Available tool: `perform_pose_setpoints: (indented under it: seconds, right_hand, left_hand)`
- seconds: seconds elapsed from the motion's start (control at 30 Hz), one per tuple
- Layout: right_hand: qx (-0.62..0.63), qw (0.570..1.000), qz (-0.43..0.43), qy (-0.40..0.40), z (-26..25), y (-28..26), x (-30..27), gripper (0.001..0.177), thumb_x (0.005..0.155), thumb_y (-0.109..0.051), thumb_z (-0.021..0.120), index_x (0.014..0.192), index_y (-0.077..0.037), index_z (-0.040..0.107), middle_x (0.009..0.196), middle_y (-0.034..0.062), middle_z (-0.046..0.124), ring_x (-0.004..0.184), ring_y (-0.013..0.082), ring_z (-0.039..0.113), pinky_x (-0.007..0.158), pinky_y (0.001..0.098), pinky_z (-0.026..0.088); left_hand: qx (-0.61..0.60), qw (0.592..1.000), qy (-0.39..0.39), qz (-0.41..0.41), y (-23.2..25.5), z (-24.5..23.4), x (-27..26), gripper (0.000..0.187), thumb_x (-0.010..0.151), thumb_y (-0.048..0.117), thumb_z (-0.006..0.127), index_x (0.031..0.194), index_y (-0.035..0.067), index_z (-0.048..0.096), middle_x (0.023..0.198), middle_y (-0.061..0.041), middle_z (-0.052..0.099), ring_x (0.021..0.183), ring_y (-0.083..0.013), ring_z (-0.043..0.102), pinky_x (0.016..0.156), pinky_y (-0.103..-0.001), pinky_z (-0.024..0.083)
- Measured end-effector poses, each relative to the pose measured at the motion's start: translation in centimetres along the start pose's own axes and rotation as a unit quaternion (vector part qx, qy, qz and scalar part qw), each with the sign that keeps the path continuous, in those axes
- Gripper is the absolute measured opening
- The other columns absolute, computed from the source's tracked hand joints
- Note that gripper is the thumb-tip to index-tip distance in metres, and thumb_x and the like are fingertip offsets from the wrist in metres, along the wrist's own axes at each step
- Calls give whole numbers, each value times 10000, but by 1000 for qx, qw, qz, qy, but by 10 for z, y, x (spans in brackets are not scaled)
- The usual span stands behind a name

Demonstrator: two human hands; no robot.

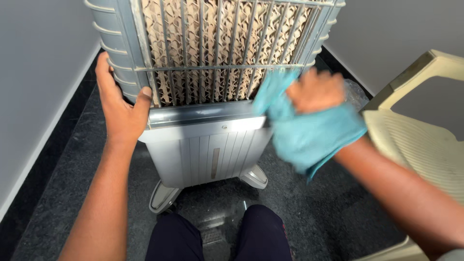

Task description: The person wipes the exterior surfaces and vents of an air cooler using a cloth.

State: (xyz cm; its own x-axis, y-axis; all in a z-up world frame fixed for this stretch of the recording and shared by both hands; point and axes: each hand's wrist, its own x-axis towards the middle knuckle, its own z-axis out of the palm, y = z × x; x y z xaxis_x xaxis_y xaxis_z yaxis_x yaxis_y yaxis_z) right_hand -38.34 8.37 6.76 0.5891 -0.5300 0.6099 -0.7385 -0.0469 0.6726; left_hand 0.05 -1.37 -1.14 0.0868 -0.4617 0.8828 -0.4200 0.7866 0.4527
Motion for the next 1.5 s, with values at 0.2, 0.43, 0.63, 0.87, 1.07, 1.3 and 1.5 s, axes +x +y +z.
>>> perform_pose_setpoints:
  seconds: [0.2,0.43,0.63,0.87,1.07,1.3,1.5]
  right_hand:
    - [44,997,-20,-62,19,-20,-16,355,942,-428,574,1180,-170,515,908,126,557,740,262,613,726,425,545]
    - [62,995,34,-72,16,15,-18,773,562,-581,624,1185,-136,514,933,105,577,837,277,662,736,418,559]
    - [210,972,62,-84,30,-25,-37,638,925,-342,654,1488,-81,507,1162,231,633,762,301,657,731,421,566]
    - [98,989,83,-73,24,20,-24,497,972,-375,633,1371,-92,545,1084,184,609,789,282,642,728,417,545]
    - [169,976,98,-99,36,-12,-43,437,977,-361,635,1322,-99,578,1048,160,588,791,271,619,722,415,524]
    - [119,983,135,-18,31,9,-12,370,982,-345,637,1264,-107,617,1007,132,565,792,259,593,715,414,500]
    - [218,959,174,45,37,-22,4,316,986,-331,638,1215,-114,651,971,109,545,794,248,570,709,412,480]
  left_hand:
    - [-4,1000,-1,7,-1,1,-2,783,961,-14,696,1607,52,259,1504,-177,445,1463,-293,458,1288,-428,342]
    - [-7,1000,1,-21,0,1,-3,783,978,28,712,1612,40,252,1522,-183,431,1484,-304,449,1285,-437,350]
    - [-2,1000,-1,0,5,1,0,770,954,0,717,1585,32,275,1486,-187,446,1447,-299,453,1278,-429,333]
    - [11,1000,9,-7,3,4,-2,776,966,-3,701,1608,29,265,1543,-182,429,1481,-303,438,1288,-435,317]
    - [15,1000,8,-15,8,4,-2,765,956,11,705,1593,24,282,1506,-179,449,1456,-302,442,1317,-466,321]
    - [-11,1000,6,-11,10,5,1,734,962,64,697,1578,28,298,1474,-173,450,1433,-286,454,1276,-440,346]
    - [-8,1000,9,-12,8,4,0,733,957,55,685,1578,25,297,1477,-176,449,1428,-288,453,1265,-440,338]
